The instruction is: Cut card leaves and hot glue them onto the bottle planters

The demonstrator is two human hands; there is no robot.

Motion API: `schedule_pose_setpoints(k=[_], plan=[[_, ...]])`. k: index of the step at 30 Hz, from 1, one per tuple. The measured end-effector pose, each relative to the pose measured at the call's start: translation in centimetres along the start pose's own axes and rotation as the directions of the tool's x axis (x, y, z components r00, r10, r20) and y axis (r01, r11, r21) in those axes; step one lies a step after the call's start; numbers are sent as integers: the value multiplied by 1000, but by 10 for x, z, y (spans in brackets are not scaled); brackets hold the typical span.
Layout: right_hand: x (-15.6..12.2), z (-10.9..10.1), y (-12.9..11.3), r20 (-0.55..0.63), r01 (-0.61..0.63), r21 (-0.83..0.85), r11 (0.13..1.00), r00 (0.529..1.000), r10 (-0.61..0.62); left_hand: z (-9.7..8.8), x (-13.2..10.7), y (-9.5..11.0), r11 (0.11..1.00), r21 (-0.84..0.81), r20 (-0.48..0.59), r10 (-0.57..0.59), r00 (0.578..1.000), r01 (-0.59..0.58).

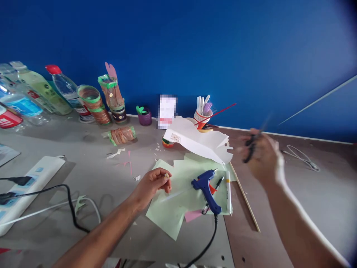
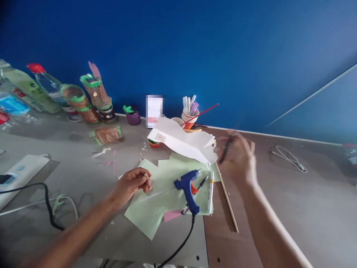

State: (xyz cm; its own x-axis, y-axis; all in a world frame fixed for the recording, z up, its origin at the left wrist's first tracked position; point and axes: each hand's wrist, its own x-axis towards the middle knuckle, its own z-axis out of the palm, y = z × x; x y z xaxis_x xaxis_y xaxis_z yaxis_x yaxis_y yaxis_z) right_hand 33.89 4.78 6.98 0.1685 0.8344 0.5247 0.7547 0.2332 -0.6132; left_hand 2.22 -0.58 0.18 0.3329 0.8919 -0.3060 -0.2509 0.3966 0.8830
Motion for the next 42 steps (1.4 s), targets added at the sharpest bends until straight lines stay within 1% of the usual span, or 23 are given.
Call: schedule_pose_setpoints(k=[1,2,3,4,5,6,8,11,15,18,21,25,27,30,32,34,35,36,38,39,40,41,42], plan=[[-7,12,-11,69,109,-32,994,992,-107,0,0,0,1000,1,-5,1,1000,-1],[-15,25,-18,147,195,-32,980,971,-188,0,0,1,1000,2,-16,-1,1000,1],[-22,37,-22,240,346,-77,935,917,-320,0,0,2,1000,3,-28,-3,1000,3],[-28,50,-23,334,472,-126,872,848,-411,1,-1,3,1000,5,-40,-5,999,5],[-32,61,-21,381,544,-175,821,806,-453,2,-1,4,1000,8,-50,-5,999,5],[-34,71,-17,387,589,-216,778,784,-486,3,-1,4,1000,14,-54,-4,999,4],[-33,86,-5,355,608,-304,734,787,-505,4,-2,5,1000,30,-51,0,999,1],[-23,96,10,332,603,-342,720,795,-508,6,-2,5,999,53,-42,0,999,3],[-15,88,18,336,619,-341,708,783,-523,6,-2,4,996,84,-43,9,999,-6],[-17,70,25,296,622,-344,703,783,-548,6,-3,4,996,89,-45,13,999,-9],[-26,47,37,269,649,-331,685,760,-591,6,-4,4,997,80,-35,4,999,-1],[-40,25,56,336,714,-281,641,699,-631,8,-4,3,997,83,-14,-7,1000,8],[-41,23,64,368,716,-277,641,695,-617,10,-4,2,996,89,-4,-12,1000,13],[-33,29,71,378,662,-311,682,744,-551,10,-4,2,995,99,-2,-15,1000,15],[-23,33,70,371,636,-321,702,766,-525,10,-4,3,995,97,-13,-14,1000,16],[-14,32,61,348,612,-295,733,784,-514,9,-3,4,996,82,-23,-15,1000,16],[-11,29,53,328,584,-262,769,803,-498,9,-3,4,997,70,-24,-14,1000,16],[-9,24,43,296,532,-213,820,835,-465,8,-3,4,998,56,-22,-15,1000,16],[-10,12,18,247,354,-60,933,911,-330,8,-4,4,999,35,-14,-21,1000,22],[-14,6,5,252,209,45,977,944,-214,9,-4,5,999,31,-10,-27,1000,28],[-19,2,-9,296,54,170,984,950,-103,9,-4,5,999,30,-9,-33,999,33],[-26,-1,-22,337,-86,339,937,941,-35,10,-5,5,999,29,-9,-41,999,41],[-34,-2,-33,426,-213,473,855,905,-10,10,-5,5,998,25,-8,-49,999,49]])
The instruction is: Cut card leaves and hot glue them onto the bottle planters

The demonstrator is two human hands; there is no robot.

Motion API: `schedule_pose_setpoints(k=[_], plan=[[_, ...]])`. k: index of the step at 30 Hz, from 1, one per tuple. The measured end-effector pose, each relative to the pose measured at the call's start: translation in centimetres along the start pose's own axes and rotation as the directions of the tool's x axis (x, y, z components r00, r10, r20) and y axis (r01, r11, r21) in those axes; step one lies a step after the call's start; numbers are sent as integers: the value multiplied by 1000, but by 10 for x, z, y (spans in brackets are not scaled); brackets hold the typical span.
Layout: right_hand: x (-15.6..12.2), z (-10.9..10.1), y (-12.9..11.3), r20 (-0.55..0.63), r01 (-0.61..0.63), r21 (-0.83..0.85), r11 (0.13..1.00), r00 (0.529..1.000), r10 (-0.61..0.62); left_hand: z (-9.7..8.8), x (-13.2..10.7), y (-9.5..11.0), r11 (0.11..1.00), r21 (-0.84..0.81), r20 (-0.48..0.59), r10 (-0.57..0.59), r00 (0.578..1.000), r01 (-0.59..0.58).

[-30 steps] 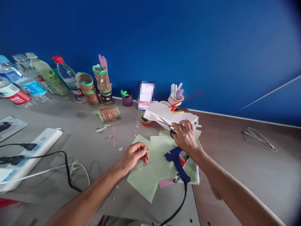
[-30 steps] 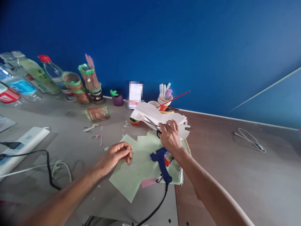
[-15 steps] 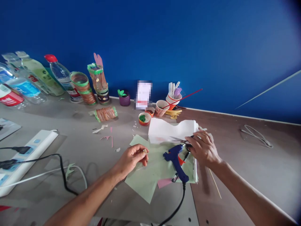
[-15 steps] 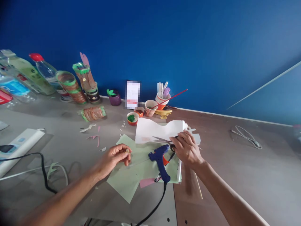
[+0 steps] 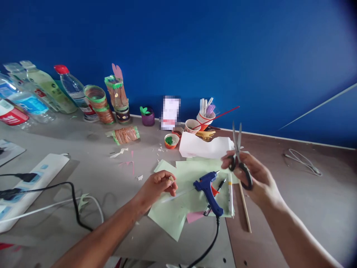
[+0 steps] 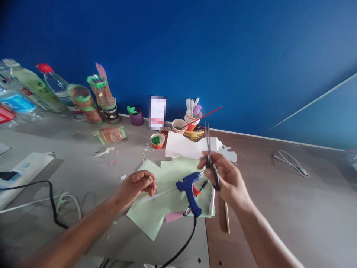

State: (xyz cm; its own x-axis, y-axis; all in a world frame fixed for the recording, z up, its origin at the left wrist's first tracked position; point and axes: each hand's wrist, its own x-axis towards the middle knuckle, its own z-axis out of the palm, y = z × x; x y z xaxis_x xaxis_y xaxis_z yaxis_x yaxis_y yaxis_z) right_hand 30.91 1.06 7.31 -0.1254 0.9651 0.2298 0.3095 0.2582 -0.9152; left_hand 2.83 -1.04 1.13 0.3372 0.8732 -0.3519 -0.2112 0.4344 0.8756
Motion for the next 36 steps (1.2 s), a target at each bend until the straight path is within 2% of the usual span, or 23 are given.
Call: schedule_pose_setpoints(k=[1,3,7,10,15,19,22,26,33,36], plan=[[-7,10,-6,74,-59,141,988,996,49,0,0,0,1000,-8,-1,-9,1000,9],[-19,32,-10,202,-182,295,938,971,125,0,-1,0,999,-41,-14,-27,1000,26],[-30,72,-6,358,-328,366,871,913,193,-3,0,1,992,-119,-79,-48,996,38],[-32,91,0,383,-352,350,868,900,210,-4,2,3,987,-154,-88,-53,995,39],[-40,104,13,313,-257,174,951,930,194,-3,4,2,988,-153,-158,-31,987,7],[-47,106,21,258,-84,-49,995,961,94,-4,5,2,975,-223,-202,-49,978,3],[-48,108,23,184,47,-159,986,983,-17,-4,5,2,967,-253,-184,-70,980,22],[-48,112,22,50,108,-215,971,994,-99,-1,6,-2,968,-244,-154,-100,983,61],[-49,118,18,77,286,-323,902,958,-276,11,2,-6,998,-31,-45,-55,997,53],[-49,119,18,39,279,-309,909,959,-281,14,-1,-4,998,26,1,-50,999,50]])
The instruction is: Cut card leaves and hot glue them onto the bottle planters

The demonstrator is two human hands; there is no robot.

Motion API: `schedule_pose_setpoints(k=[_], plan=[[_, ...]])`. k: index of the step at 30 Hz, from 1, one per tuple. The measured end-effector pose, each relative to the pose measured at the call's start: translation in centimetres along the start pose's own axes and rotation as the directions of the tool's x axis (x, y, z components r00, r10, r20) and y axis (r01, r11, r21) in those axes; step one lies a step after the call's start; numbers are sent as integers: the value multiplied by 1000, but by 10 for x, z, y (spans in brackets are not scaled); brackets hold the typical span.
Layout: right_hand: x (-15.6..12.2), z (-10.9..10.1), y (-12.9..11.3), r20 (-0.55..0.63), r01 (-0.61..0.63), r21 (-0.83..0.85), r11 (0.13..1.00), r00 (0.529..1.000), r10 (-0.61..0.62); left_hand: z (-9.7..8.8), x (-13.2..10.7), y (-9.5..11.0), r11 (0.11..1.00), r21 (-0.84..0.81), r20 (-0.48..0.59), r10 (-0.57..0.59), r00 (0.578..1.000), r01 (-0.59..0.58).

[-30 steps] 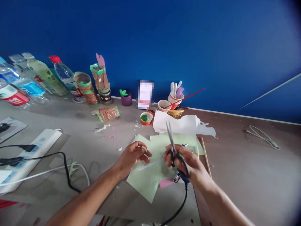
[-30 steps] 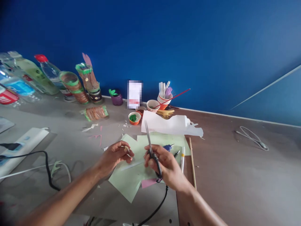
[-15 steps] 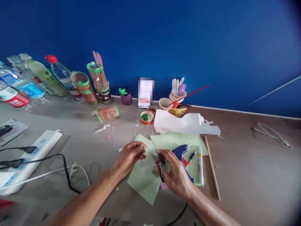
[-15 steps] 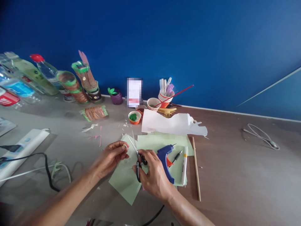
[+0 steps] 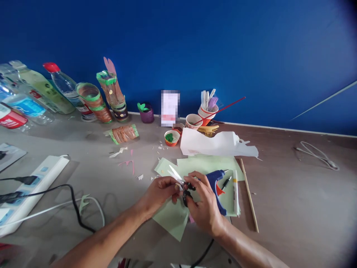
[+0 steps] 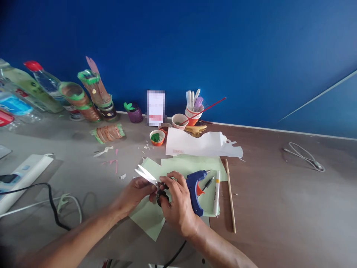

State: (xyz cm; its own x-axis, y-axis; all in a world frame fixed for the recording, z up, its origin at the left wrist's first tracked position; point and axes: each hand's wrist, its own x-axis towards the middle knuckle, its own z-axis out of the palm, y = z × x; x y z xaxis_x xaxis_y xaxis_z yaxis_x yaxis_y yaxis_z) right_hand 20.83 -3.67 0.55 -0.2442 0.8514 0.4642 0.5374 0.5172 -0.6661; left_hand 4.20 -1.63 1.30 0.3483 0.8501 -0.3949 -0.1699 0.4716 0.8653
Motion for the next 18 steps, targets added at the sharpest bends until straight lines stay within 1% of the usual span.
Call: schedule_pose_setpoints(k=[4,8,10,14,18], plan=[[1,-1,2,-2,-122,72,990,992,122,-1,-2,0,999,27,14,25,1000,-25],[2,-2,5,77,-236,151,960,971,227,-7,-3,-3,991,91,9,100,995,-100],[3,0,7,114,-300,185,936,952,283,-10,-3,-4,984,134,-6,119,993,-117],[2,3,10,158,-411,289,865,911,380,-10,-3,-2,980,169,-13,107,994,-103],[2,4,13,172,-479,380,791,877,449,-8,-4,2,991,113,26,70,997,-72]])
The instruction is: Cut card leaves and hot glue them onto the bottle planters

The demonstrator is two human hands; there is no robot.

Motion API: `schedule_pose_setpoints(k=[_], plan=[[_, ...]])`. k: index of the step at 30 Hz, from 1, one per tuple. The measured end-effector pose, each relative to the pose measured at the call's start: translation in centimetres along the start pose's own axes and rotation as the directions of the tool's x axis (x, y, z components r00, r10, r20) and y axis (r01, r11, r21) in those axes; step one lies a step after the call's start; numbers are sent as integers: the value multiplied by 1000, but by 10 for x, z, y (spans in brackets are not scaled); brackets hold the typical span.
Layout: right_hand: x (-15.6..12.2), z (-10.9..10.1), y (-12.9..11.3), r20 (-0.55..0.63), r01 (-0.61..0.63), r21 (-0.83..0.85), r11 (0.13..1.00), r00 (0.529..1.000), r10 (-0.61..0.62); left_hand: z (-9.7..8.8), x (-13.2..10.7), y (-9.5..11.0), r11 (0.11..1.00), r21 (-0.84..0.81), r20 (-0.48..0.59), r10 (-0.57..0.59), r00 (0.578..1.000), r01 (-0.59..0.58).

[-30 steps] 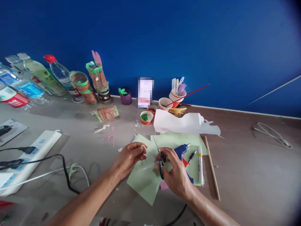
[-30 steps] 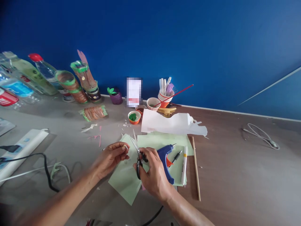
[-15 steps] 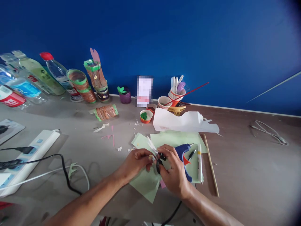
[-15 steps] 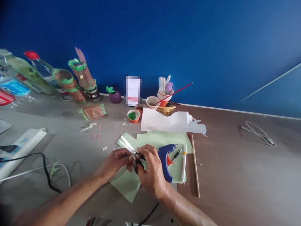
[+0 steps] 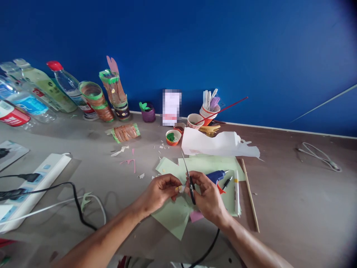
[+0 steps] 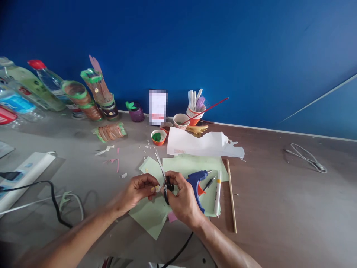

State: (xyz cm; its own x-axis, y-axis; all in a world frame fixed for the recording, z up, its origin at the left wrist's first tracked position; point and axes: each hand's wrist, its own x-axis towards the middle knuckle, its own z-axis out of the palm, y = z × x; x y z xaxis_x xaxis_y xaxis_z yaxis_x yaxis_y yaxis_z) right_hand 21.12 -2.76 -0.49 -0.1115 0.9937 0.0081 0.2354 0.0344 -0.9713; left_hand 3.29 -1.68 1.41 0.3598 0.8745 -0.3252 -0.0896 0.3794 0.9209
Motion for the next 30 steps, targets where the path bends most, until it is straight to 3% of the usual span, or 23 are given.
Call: schedule_pose_setpoints(k=[7,14,18,22,25,30], plan=[[3,1,-3,-27,-41,53,998,999,43,0,-2,-7,985,-153,117,-62,991,80],[2,0,-5,11,-53,72,996,999,53,2,-4,-2,985,-149,112,-72,991,89],[-4,-5,-9,67,36,47,998,997,-39,-1,0,-1,973,-226,-10,-58,998,54],[-9,-9,-19,158,210,-146,967,970,-187,-4,3,1,949,-316,-171,-53,984,-4],[-9,-9,-24,191,307,-301,903,947,-258,-5,3,4,935,-351,-217,-43,975,-37],[-9,-4,-26,214,349,-434,830,935,-282,-3,2,7,934,-346,-260,-3,966,-90]])
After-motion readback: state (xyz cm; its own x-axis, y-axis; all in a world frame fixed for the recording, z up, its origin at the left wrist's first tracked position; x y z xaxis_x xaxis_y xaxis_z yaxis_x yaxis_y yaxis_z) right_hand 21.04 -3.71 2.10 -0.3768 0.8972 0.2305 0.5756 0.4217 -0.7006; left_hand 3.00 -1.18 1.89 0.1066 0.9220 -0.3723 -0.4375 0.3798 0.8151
